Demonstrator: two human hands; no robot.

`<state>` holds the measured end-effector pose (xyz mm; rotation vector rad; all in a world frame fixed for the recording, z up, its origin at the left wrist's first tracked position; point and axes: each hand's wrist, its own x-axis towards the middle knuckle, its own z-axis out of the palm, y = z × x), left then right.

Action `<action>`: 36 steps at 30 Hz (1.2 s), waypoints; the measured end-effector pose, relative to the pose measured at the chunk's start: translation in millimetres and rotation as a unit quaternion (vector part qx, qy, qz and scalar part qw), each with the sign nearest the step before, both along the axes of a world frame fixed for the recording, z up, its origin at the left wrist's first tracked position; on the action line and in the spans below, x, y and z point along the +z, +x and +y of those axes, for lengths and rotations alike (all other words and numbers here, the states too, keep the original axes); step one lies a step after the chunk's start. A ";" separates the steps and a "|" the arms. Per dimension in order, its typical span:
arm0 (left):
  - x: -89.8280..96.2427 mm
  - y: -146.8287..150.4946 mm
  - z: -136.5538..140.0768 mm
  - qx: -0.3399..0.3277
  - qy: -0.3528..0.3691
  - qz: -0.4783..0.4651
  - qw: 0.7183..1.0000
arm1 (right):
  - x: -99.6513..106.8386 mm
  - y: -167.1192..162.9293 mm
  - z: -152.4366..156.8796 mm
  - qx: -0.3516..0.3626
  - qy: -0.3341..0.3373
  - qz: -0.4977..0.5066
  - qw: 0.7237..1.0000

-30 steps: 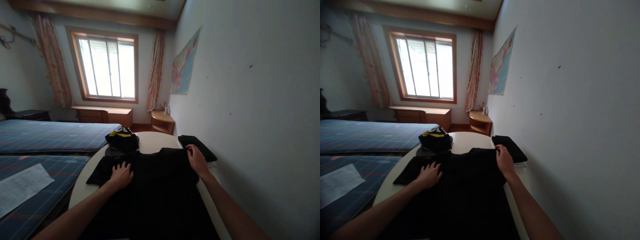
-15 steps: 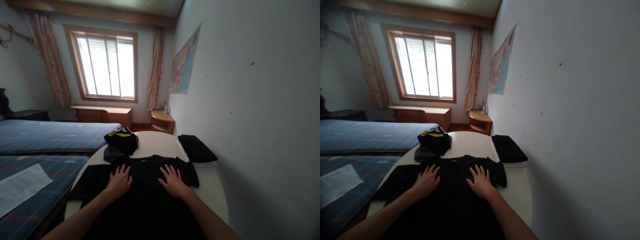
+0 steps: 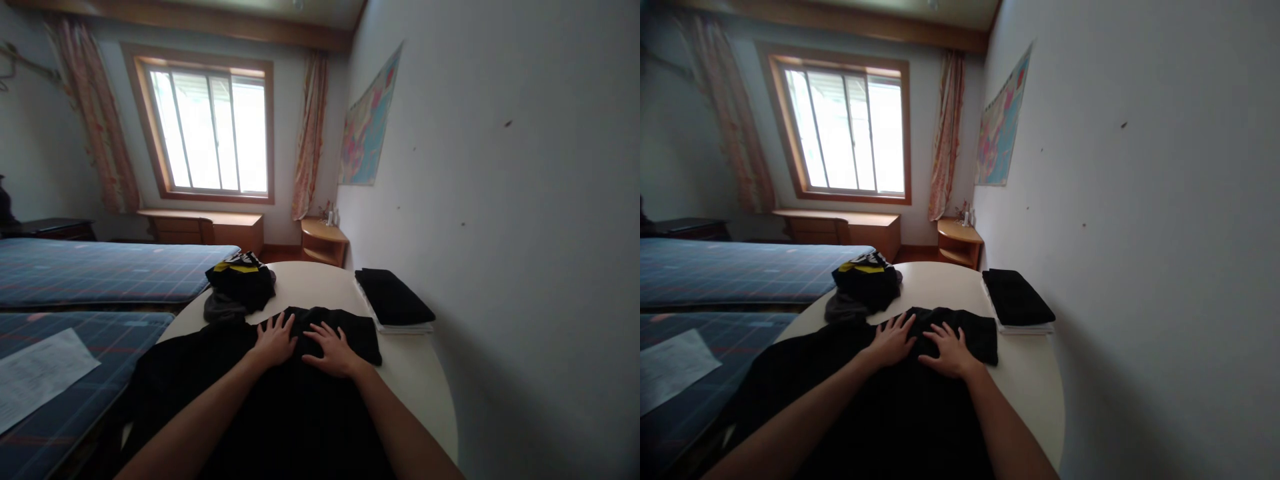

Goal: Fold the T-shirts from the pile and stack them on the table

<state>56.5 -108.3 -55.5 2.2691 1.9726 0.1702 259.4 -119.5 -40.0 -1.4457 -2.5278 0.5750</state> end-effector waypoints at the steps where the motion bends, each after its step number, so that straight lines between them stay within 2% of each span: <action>1: -4.5 4.4 2.8 0.013 -0.002 -0.007 1.000 | -2.6 4.8 0.5 -0.009 0.018 0.012 1.000; 4: -14.9 8.3 6.7 0.042 0.026 -0.014 0.999 | -10.2 26.2 6.4 -0.055 0.086 0.062 0.993; 7: -18.8 3.1 6.2 0.027 0.064 -0.017 0.997 | -18.2 49.9 18.5 -0.133 0.124 0.061 0.981; 12: -15.2 -0.6 1.2 -0.079 0.103 -0.037 0.991 | -28.0 66.8 31.7 -0.269 0.128 -0.025 0.954; 14: -13.5 2.0 -1.3 -0.119 0.078 -0.049 0.989 | -30.6 66.6 31.7 -0.308 0.121 -0.050 0.943; 16: -12.7 5.1 -3.4 -0.131 0.048 -0.053 0.989 | -34.1 66.1 31.2 -0.327 0.101 -0.056 0.938; 19: -13.8 7.4 -4.6 -0.130 0.029 -0.050 0.990 | -41.1 67.6 33.1 -0.320 0.098 -0.035 0.942; 23: -16.1 6.3 -3.9 -0.136 0.037 -0.045 0.989 | -45.6 71.3 39.7 -0.280 0.171 0.045 0.944; 26: -15.7 5.4 -4.0 -0.140 0.040 -0.050 0.988 | -37.0 72.8 40.8 -0.263 0.231 0.140 0.926; 29: -14.0 5.8 -4.9 -0.138 0.037 -0.053 0.988 | -19.0 71.1 33.7 -0.244 0.262 0.221 0.907; 31: -13.1 6.4 -5.3 -0.136 0.037 -0.055 0.989 | -6.2 67.9 25.0 -0.209 0.257 0.269 0.904; 34: -12.6 7.1 -5.7 -0.137 0.042 -0.057 0.988 | 8.0 62.3 11.9 -0.131 0.204 0.347 0.906; 36: -12.6 7.4 -5.8 -0.137 0.045 -0.061 0.988 | 12.5 60.4 6.9 -0.110 0.178 0.382 0.900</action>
